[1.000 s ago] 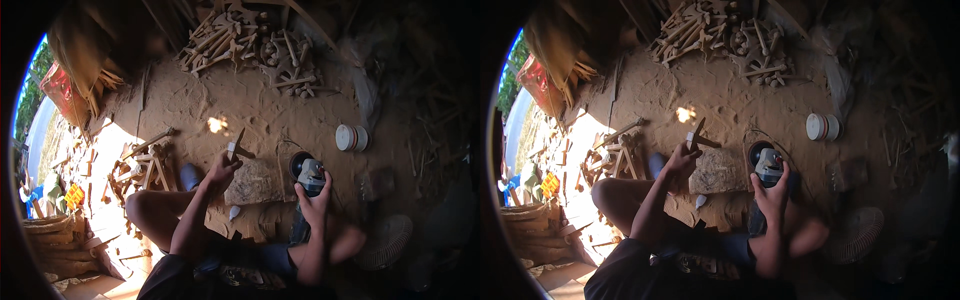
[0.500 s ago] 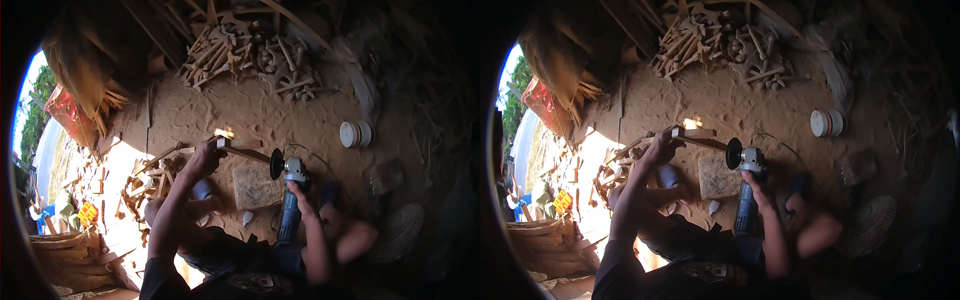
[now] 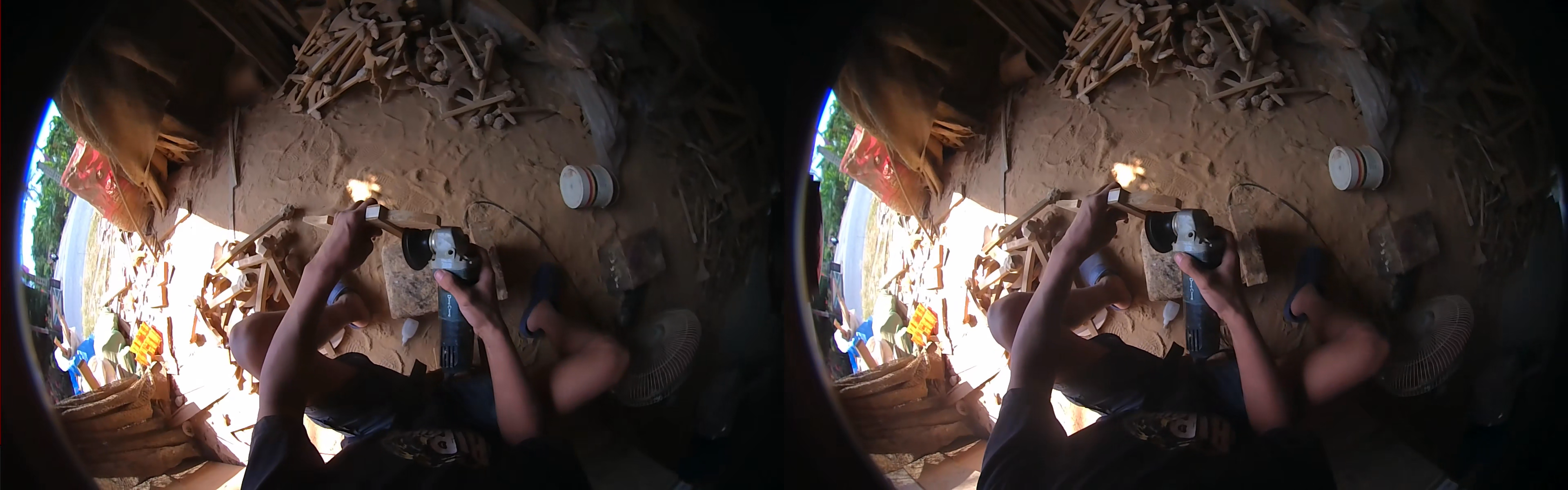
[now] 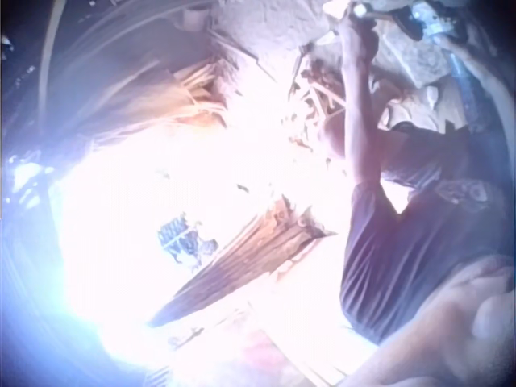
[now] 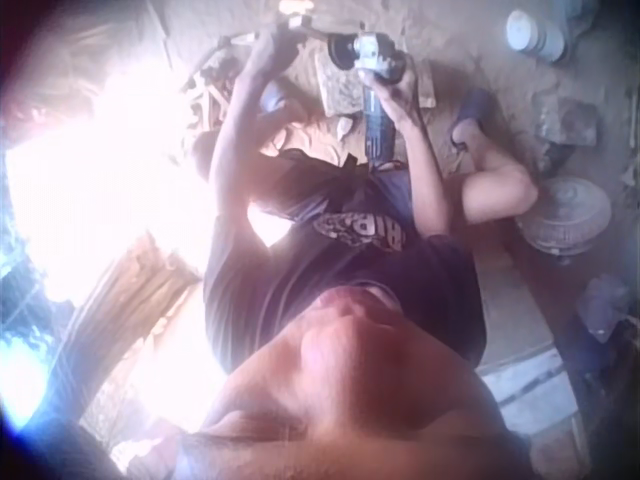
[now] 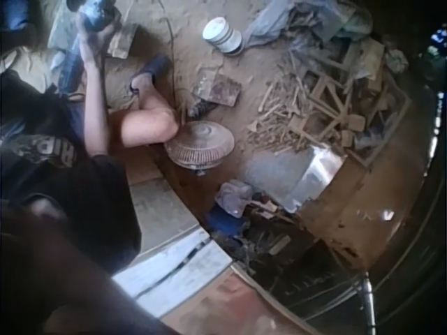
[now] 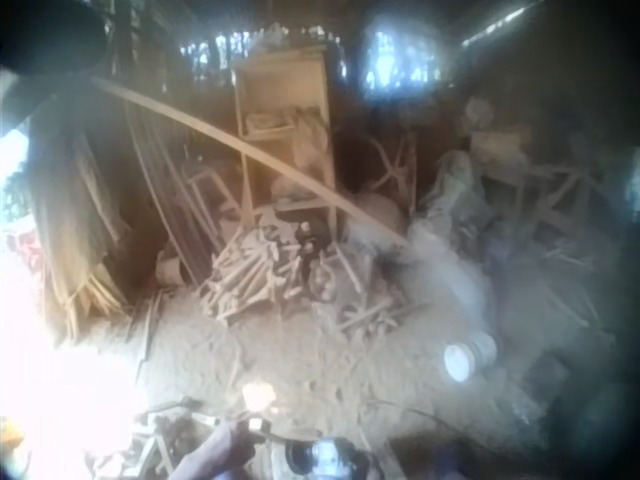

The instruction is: The person sands the surface of a wooden handle using a power sander, turning the handle to reach different sides and wiping away dust by hand.

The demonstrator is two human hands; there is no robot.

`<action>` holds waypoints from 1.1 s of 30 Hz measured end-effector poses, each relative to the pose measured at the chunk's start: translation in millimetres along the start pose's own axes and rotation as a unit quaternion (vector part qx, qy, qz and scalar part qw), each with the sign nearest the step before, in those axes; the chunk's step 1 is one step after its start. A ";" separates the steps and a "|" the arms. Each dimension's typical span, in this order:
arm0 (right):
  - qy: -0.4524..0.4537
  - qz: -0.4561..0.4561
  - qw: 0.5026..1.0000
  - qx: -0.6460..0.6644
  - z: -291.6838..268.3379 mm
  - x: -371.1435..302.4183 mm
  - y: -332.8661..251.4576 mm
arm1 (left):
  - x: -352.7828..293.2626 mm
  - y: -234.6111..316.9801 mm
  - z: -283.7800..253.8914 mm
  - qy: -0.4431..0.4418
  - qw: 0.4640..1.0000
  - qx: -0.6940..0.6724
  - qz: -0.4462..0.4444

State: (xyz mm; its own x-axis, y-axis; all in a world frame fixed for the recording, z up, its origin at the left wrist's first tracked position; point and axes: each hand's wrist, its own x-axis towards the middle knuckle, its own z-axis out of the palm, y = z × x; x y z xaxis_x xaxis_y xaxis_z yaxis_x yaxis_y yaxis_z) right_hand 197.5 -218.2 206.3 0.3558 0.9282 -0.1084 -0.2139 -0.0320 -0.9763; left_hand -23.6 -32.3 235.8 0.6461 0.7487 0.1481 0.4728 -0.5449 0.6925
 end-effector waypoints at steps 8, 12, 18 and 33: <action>-0.045 -0.018 0.999 0.010 -4.5 15.8 -7.7 | 5.1 2.0 3.3 0.013 1.000 -0.001 -0.008; -0.065 -0.023 0.998 0.001 -13.8 21.7 -4.0 | 9.4 3.6 3.5 0.007 1.000 -0.015 0.000; -0.073 -0.030 0.997 -0.001 -20.5 26.7 -0.1 | 15.0 12.0 5.7 0.010 1.000 -0.023 0.000; 0.023 -0.001 0.999 -0.025 -23.1 23.6 13.8 | 18.3 13.9 5.8 0.007 1.000 -0.008 -0.002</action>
State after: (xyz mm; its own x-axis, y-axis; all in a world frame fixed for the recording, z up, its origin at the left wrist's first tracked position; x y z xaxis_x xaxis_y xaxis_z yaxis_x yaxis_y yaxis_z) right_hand 224.0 -205.3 186.0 0.3983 0.9102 -0.1138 -0.1681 -0.0495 -0.9845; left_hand -1.7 -28.3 244.0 0.6355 0.7564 0.1548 0.4662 -0.5357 0.7040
